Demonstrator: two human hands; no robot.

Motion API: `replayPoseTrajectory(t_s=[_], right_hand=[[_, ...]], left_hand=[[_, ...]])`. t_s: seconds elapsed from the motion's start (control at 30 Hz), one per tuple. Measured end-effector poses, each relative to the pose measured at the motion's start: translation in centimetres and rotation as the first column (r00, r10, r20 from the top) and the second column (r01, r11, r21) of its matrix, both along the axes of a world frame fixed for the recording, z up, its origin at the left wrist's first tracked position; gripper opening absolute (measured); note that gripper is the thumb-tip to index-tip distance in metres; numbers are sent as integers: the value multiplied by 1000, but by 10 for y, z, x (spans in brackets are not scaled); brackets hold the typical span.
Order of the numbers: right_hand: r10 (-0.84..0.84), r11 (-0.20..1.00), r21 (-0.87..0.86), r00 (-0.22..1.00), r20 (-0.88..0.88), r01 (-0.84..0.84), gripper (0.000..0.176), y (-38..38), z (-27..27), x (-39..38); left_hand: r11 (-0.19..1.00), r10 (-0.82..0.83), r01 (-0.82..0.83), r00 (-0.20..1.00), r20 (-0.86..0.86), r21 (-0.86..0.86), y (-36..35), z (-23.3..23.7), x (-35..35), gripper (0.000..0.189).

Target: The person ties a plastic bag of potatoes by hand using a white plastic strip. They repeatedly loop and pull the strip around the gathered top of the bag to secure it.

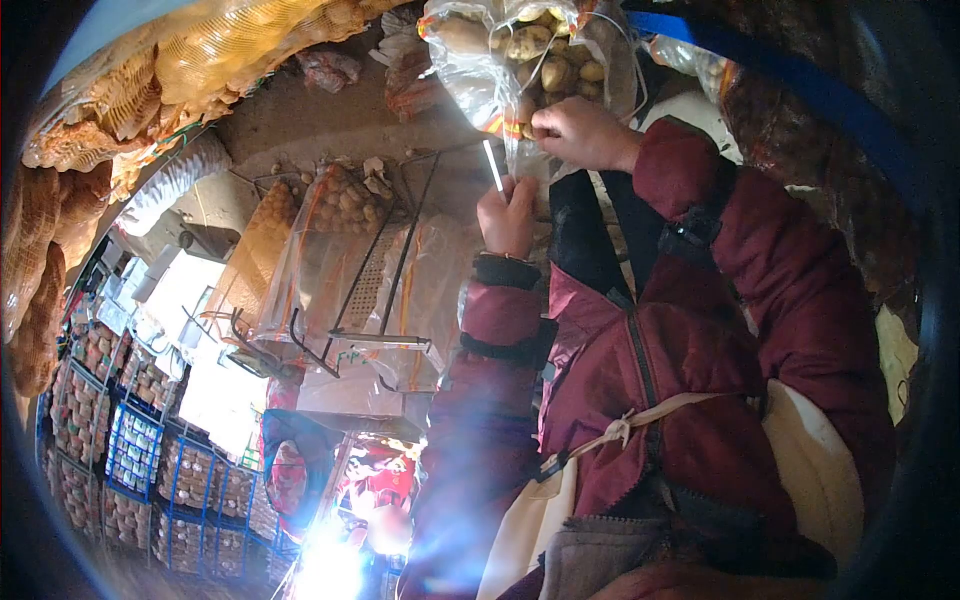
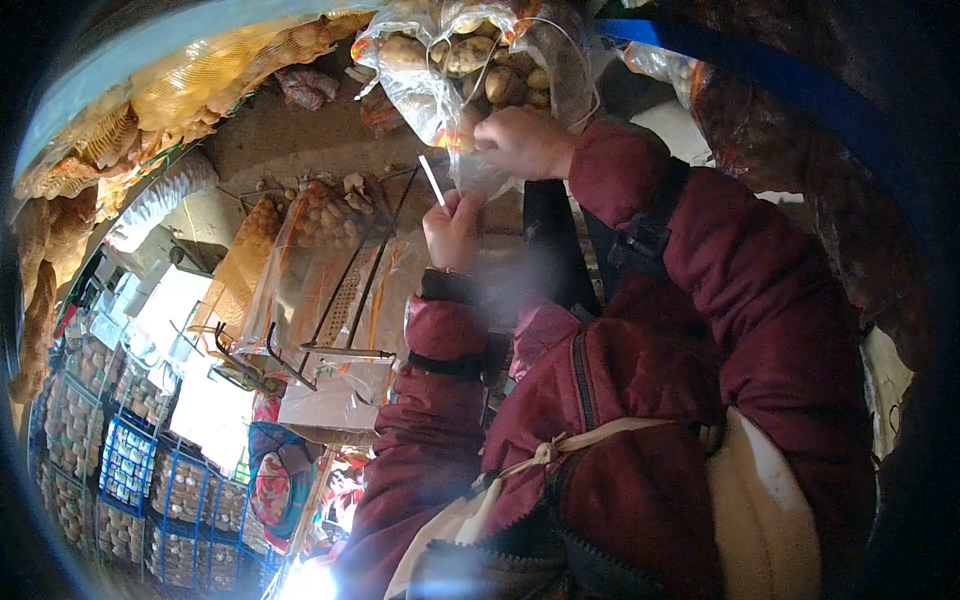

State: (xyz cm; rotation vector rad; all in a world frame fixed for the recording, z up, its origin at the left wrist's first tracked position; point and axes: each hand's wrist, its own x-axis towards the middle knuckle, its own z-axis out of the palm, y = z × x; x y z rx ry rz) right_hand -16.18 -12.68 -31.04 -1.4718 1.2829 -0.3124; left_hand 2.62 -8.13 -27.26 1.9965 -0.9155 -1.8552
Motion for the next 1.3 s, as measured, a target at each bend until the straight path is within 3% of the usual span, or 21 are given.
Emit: replayPoseTrajectory(t_s=[0.1, 0.5, 0.6, 0.8, 0.9, 1.0, 1.07, 1.1, 1.2, 1.27, 1.3], right_hand=[[-56, 998, -22, 998, 7, 56, 16, 0, 7, 3], [40, 999, -29, 999, -31, -41, 17, 2, 7, 15], [-38, 999, -29, 998, -52, 36, 17, 3, 8, 19], [44, 999, 31, 997, -71, -42, 15, 1, 10, 19], [-75, 997, 22, 997, -5, 75, 15, 5, 3, 26], [61, 997, 52, 997, -54, -58, 15, 6, 9, 25], [-110, 993, 35, 994, 12, 110, 17, 7, 2, 27], [-110, 993, 34, 994, 13, 109, 17, 6, 6, 28], [33, 999, 4, 999, 0, -33, 19, 4, 15, 26], [-211, 977, 9, 972, 103, 211, 20, 1, 16, 29], [-211, 977, 7, 972, 103, 212, 20, 0, 16, 29]], left_hand=[[1000, 25, -25, 999, -25, 18, 0, -1, 0, 17], [999, 49, -49, 998, -48, -4, -3, 1, -3, 20], [999, 39, -39, 998, -56, -10, -2, 0, -2, 21], [1000, 16, -16, 999, -45, 0, -4, 3, -4, 22], [1000, 9, -9, 1000, -28, -3, -6, 7, -5, 22], [1000, 16, -15, 999, -38, 8, -6, 9, -6, 23], [1000, 20, -20, 999, -50, 16, -7, 12, -7, 23], [998, 44, -42, 998, -53, 43, -9, 14, -9, 22], [997, 63, -60, 995, -71, 44, -8, 12, -9, 21], [998, 57, -56, 995, -84, 19, -4, 9, -7, 20], [999, 30, -29, 998, -58, 15, -5, 9, -7, 19]])
